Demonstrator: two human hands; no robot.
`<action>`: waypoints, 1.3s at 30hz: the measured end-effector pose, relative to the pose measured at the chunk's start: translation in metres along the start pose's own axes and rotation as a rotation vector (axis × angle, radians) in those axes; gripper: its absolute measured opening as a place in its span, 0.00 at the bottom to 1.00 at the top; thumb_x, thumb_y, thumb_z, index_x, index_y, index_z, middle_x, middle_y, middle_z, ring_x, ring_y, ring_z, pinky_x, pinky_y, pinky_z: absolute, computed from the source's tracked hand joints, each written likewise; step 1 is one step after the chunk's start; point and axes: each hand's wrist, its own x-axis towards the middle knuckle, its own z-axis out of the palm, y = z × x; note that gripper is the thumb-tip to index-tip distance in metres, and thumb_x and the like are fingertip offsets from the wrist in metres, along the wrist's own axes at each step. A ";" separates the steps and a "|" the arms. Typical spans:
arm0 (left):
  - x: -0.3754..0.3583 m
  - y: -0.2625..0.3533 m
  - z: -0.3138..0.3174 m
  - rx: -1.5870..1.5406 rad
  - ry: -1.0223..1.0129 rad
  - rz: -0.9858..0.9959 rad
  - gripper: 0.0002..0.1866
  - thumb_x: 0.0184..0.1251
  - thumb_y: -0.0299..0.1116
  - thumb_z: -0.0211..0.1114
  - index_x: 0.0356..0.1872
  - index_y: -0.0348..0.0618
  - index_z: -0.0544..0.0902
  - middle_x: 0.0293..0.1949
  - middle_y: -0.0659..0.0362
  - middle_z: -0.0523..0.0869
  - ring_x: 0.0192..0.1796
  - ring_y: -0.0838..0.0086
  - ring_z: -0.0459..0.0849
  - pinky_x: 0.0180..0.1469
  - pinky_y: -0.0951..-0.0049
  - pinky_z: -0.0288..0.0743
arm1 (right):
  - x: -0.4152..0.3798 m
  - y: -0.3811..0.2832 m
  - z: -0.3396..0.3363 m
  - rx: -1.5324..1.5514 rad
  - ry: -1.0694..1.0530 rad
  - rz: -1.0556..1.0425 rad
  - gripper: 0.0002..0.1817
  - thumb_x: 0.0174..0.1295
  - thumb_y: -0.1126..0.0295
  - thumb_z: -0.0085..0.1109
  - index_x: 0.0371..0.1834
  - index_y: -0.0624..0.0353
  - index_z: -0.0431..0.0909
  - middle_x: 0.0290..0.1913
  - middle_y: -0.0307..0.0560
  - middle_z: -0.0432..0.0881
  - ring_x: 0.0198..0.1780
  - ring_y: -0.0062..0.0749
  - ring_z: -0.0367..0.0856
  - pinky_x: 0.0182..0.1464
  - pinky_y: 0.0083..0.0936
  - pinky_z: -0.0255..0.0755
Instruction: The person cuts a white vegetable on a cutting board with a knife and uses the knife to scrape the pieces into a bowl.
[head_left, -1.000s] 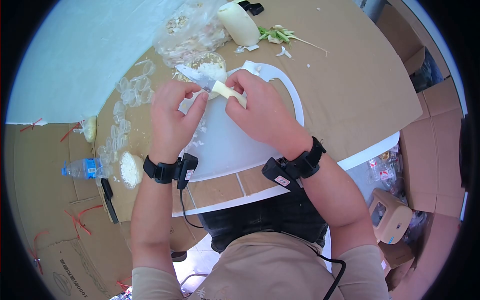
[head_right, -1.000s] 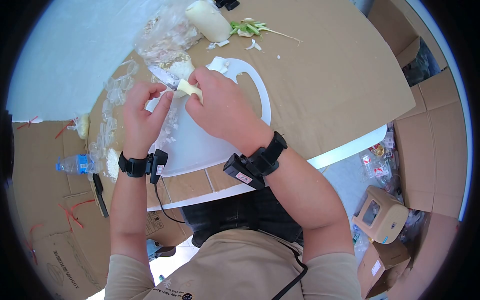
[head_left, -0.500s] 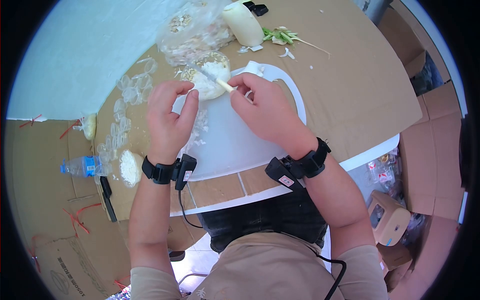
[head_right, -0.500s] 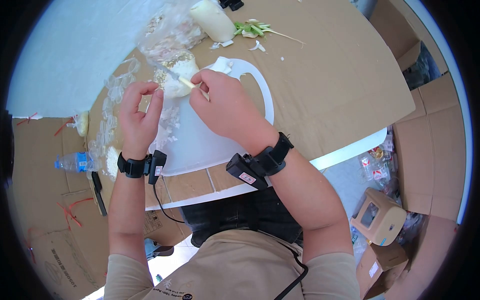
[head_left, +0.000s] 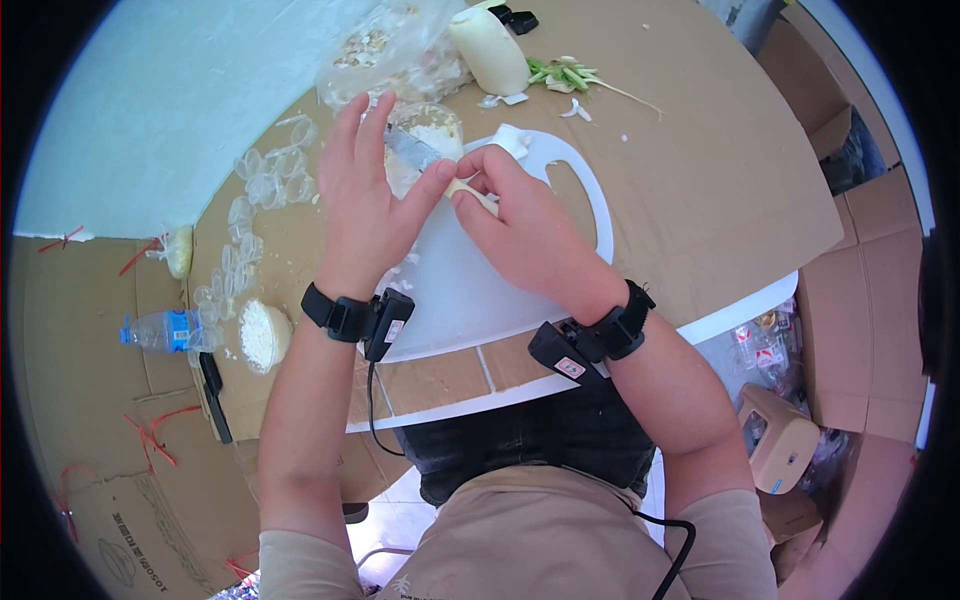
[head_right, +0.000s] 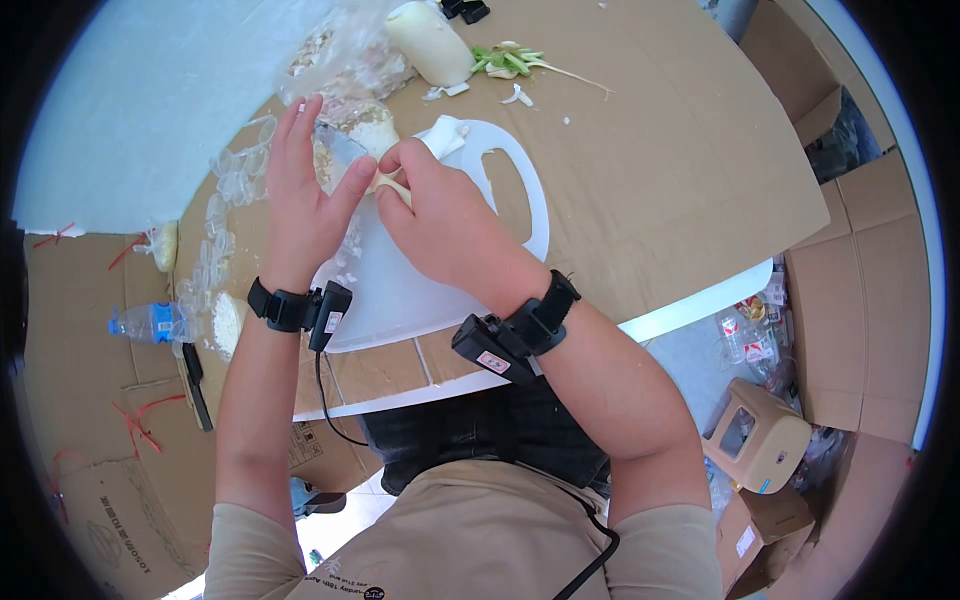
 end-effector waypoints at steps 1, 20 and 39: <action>0.001 -0.002 0.005 0.032 0.027 0.011 0.46 0.71 0.61 0.75 0.82 0.44 0.72 0.81 0.40 0.70 0.82 0.43 0.68 0.81 0.40 0.60 | 0.000 0.001 0.001 0.014 0.004 -0.024 0.16 0.78 0.67 0.60 0.60 0.65 0.75 0.48 0.68 0.90 0.51 0.66 0.90 0.54 0.50 0.81; 0.014 -0.035 0.019 0.210 0.048 -0.063 0.42 0.79 0.60 0.69 0.81 0.38 0.73 0.79 0.36 0.74 0.81 0.40 0.72 0.81 0.45 0.63 | 0.001 -0.015 -0.014 -0.153 -0.011 0.073 0.14 0.67 0.68 0.66 0.52 0.59 0.79 0.40 0.64 0.89 0.44 0.61 0.89 0.48 0.49 0.81; 0.013 -0.037 0.005 -0.082 0.051 -0.284 0.21 0.74 0.45 0.78 0.57 0.40 0.87 0.63 0.46 0.87 0.68 0.52 0.84 0.72 0.56 0.75 | 0.007 -0.028 -0.063 -0.039 -0.031 0.267 0.09 0.68 0.70 0.64 0.49 0.58 0.80 0.30 0.32 0.84 0.25 0.13 0.72 0.23 0.25 0.60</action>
